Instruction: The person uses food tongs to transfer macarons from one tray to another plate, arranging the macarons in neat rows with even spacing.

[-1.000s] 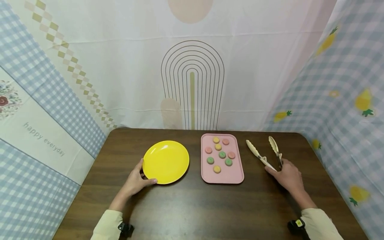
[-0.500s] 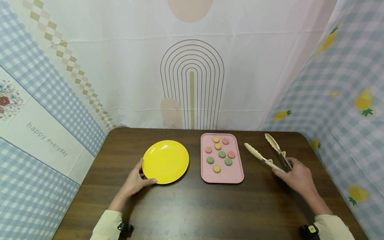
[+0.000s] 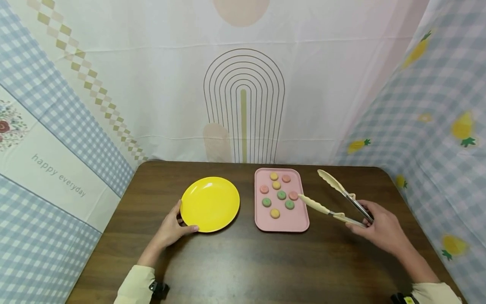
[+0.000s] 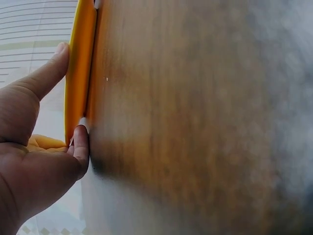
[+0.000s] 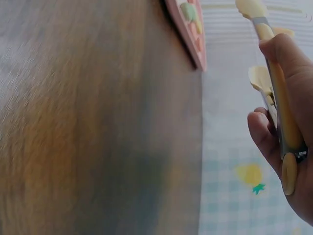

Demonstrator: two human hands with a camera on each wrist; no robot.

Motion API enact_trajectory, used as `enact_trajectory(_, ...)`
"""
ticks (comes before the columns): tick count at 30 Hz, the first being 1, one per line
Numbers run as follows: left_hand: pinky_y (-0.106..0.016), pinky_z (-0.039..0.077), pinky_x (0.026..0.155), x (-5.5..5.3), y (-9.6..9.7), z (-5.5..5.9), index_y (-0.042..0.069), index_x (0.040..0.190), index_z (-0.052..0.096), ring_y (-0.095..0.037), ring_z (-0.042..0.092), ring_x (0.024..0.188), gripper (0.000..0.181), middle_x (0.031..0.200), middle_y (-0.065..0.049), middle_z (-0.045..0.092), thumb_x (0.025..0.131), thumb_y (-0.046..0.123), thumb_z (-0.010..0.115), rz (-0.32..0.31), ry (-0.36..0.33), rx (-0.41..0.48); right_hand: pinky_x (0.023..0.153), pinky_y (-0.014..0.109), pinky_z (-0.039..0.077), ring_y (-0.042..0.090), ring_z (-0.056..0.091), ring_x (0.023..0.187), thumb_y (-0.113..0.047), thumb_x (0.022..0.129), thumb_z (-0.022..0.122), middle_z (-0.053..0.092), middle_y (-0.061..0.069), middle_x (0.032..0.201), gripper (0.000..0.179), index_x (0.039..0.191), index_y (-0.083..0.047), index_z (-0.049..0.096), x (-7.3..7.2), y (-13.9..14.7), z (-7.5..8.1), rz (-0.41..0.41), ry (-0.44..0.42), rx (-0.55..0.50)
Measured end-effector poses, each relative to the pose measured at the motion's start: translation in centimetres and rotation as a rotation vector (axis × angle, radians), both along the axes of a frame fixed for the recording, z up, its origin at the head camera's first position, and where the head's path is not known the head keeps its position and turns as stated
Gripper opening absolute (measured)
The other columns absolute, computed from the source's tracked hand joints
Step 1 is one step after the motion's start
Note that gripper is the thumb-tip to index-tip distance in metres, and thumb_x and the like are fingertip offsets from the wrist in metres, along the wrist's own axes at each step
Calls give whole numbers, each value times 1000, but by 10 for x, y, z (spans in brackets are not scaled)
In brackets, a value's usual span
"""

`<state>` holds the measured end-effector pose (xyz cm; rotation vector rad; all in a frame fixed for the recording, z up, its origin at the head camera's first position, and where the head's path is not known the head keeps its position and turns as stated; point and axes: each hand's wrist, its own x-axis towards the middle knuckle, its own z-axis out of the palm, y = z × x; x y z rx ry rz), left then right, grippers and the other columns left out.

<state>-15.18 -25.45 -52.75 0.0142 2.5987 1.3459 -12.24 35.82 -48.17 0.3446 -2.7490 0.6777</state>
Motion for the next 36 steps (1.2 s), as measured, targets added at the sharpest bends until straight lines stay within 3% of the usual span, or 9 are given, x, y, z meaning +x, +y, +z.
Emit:
enact_trajectory(5,-52,48,107,0,0,0,-8,161,5,-47,49,135,122,164,-33,19,82,32,88,4,-3,8,54,23,40,-3,48,63,-34,71,94,55,-7,75,69,126,-6,62,3,-14,9,67,-22,8)
enact_trajectory(11,-52,48,107,-1,0,0,-7,161,5,-46,50,135,122,163,-33,20,82,34,88,5,-1,10,52,21,38,-4,45,61,-32,72,94,53,-10,74,62,121,-9,65,1,-29,10,134,-14,23)
enact_trajectory(20,-52,48,108,-1,0,-2,-6,161,6,-45,50,135,122,163,-32,23,81,34,89,16,-7,11,52,20,39,-5,45,63,-30,72,94,52,-15,77,55,117,-11,69,-5,-44,3,217,-34,44)
enact_trajectory(29,-52,46,109,0,0,-2,-5,162,5,-44,48,137,123,164,-31,20,81,36,88,14,-12,8,52,20,38,-5,43,64,-30,74,92,58,-9,79,48,113,-10,72,-7,-53,-5,282,-77,68)
enact_trajectory(36,-52,46,110,-1,-1,-4,-5,162,5,-44,49,137,123,165,-30,19,81,36,88,20,-16,12,55,20,42,-3,49,68,-27,72,93,69,-4,91,45,108,-10,73,-11,-57,-14,341,-30,81)
